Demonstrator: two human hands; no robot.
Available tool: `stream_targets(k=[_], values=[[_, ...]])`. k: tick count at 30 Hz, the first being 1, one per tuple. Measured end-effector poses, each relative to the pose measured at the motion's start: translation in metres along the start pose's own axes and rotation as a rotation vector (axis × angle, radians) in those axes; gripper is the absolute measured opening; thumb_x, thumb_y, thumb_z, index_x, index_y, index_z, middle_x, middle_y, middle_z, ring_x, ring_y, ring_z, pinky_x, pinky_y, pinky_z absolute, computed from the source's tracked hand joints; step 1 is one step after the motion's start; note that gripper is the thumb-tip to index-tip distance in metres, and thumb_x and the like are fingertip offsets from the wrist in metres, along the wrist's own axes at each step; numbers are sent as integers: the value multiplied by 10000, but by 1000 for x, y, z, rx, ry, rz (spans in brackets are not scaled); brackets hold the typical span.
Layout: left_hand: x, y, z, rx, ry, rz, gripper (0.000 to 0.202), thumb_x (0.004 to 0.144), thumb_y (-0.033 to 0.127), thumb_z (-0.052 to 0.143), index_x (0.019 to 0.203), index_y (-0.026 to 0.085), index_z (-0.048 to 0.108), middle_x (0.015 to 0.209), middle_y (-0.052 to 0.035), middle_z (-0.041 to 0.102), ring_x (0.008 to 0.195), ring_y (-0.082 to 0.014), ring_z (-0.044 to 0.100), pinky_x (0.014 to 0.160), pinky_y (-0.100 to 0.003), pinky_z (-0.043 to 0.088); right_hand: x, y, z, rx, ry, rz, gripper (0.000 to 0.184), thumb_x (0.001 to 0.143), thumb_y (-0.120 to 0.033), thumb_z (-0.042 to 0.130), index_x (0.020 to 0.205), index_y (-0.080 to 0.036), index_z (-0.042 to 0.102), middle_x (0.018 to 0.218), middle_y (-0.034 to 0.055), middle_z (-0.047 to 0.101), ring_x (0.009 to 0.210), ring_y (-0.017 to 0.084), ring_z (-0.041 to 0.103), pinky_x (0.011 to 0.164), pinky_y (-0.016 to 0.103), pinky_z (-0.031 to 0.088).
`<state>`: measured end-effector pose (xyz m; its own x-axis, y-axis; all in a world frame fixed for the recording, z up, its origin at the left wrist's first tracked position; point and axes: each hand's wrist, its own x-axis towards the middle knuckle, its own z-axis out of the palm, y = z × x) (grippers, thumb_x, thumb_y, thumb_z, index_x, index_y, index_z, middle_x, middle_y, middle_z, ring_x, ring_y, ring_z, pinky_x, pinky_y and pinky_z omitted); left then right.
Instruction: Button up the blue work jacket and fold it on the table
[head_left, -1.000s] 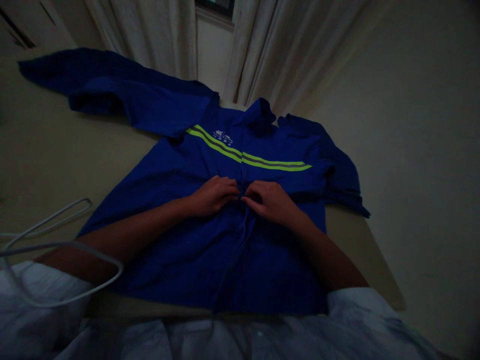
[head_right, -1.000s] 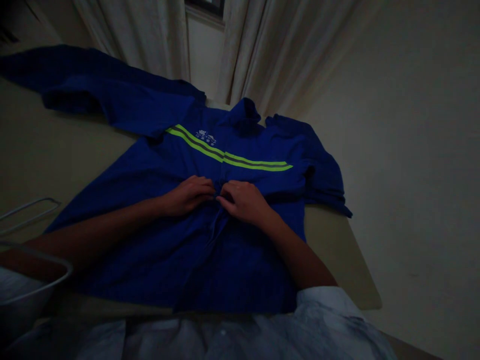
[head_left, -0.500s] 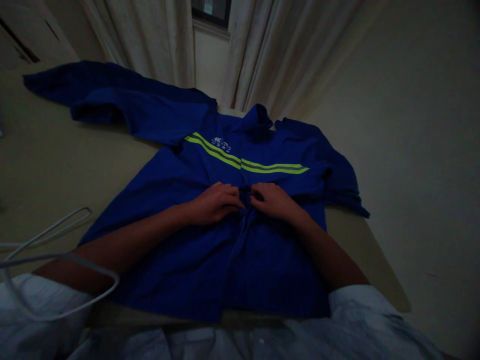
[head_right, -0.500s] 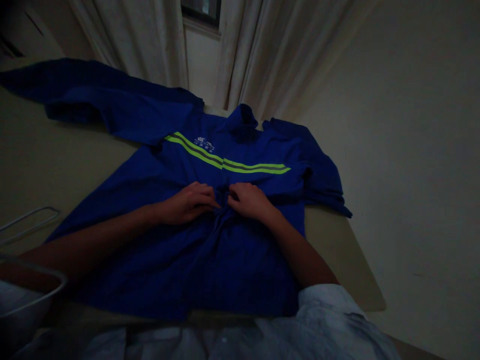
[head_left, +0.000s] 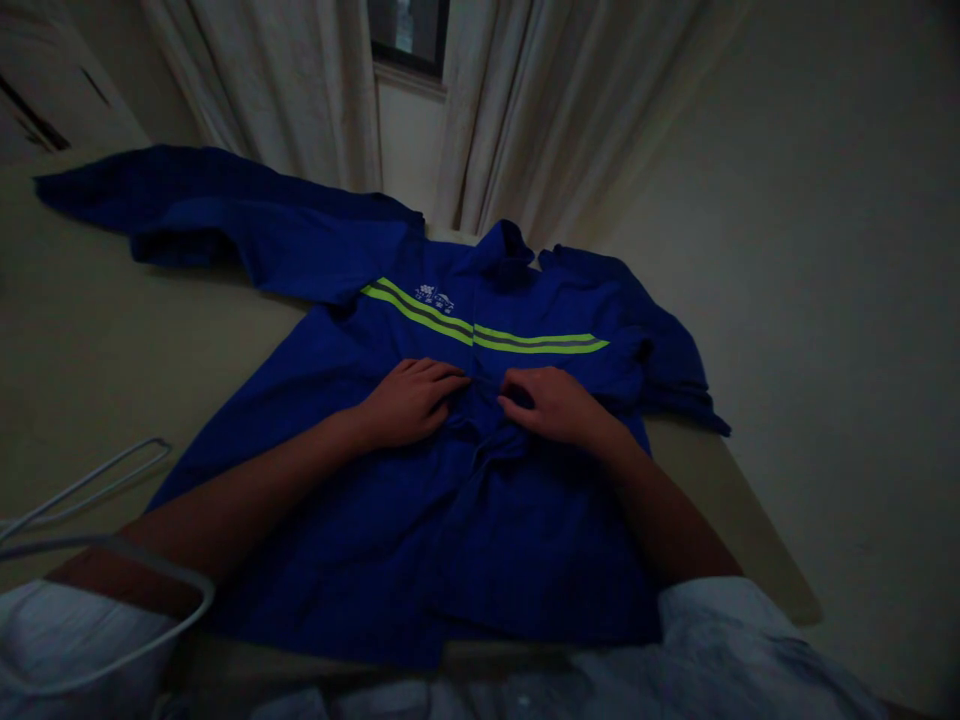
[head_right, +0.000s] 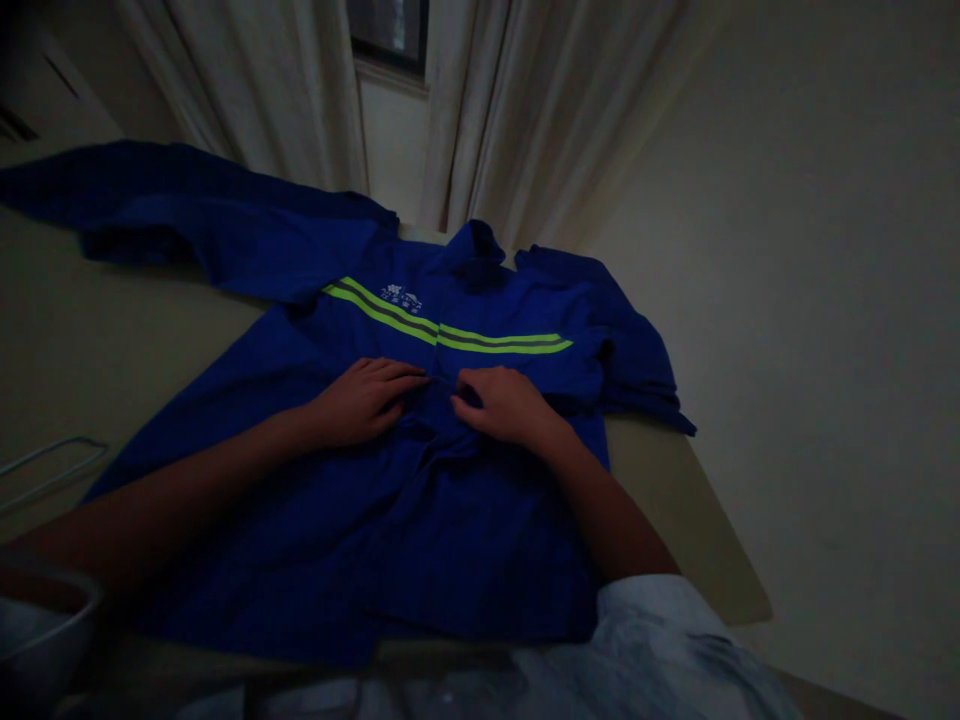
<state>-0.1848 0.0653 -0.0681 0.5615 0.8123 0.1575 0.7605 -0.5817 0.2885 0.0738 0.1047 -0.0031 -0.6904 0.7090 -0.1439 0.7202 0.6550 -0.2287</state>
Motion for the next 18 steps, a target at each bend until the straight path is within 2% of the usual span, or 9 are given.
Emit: stream_targets(k=[3,6,8,10,12,15,18], values=[[1,2,-2,61,-17,9,555,940,197,496,1486,264,574,1452,-93,603,1240,-307,558,1017,-472,417,3,-7,5,-138,54,137,251,986,-454,680,956,-205,690,930,80,716,859,240,656,742,306,446],[1,4,-3,88,-8,14,556,926,194,522,1474,263,588,1382,-111,613,1161,-313,565,961,-471,422,11,-15,16,-204,177,33,214,932,-338,767,1056,-194,670,1120,124,683,1027,274,626,835,340,479],[2,4,-2,87,-3,14,551,921,186,528,1465,250,590,1319,-118,631,1118,-307,575,930,-458,430,16,-16,24,-173,211,-66,294,926,-249,765,1183,-186,636,1205,128,658,1097,276,598,910,360,482],[4,4,-1,58,1,9,526,926,172,520,1443,232,594,1234,-114,656,1082,-290,598,899,-431,447,20,-12,30,-118,192,-106,323,949,-209,721,1250,-177,610,1197,120,661,1100,269,590,945,369,479],[6,4,1,-4,18,-27,455,957,182,506,1397,218,615,1151,-100,676,1042,-264,634,877,-401,468,22,-5,33,-89,172,-81,285,967,-175,667,1248,-168,620,1157,117,670,1085,264,592,954,369,474],[11,7,5,-89,41,-137,375,1035,314,494,1379,224,612,1126,-82,686,965,-238,682,828,-366,506,23,4,28,-64,211,-29,263,944,-114,607,1199,-156,658,1129,126,680,1082,262,601,955,360,463],[16,11,7,-75,66,-214,499,1037,471,530,1494,274,502,1224,-83,652,948,-242,698,741,-347,526,29,11,20,84,335,13,228,918,-112,582,1113,-153,695,1074,103,705,999,232,629,899,330,462]])
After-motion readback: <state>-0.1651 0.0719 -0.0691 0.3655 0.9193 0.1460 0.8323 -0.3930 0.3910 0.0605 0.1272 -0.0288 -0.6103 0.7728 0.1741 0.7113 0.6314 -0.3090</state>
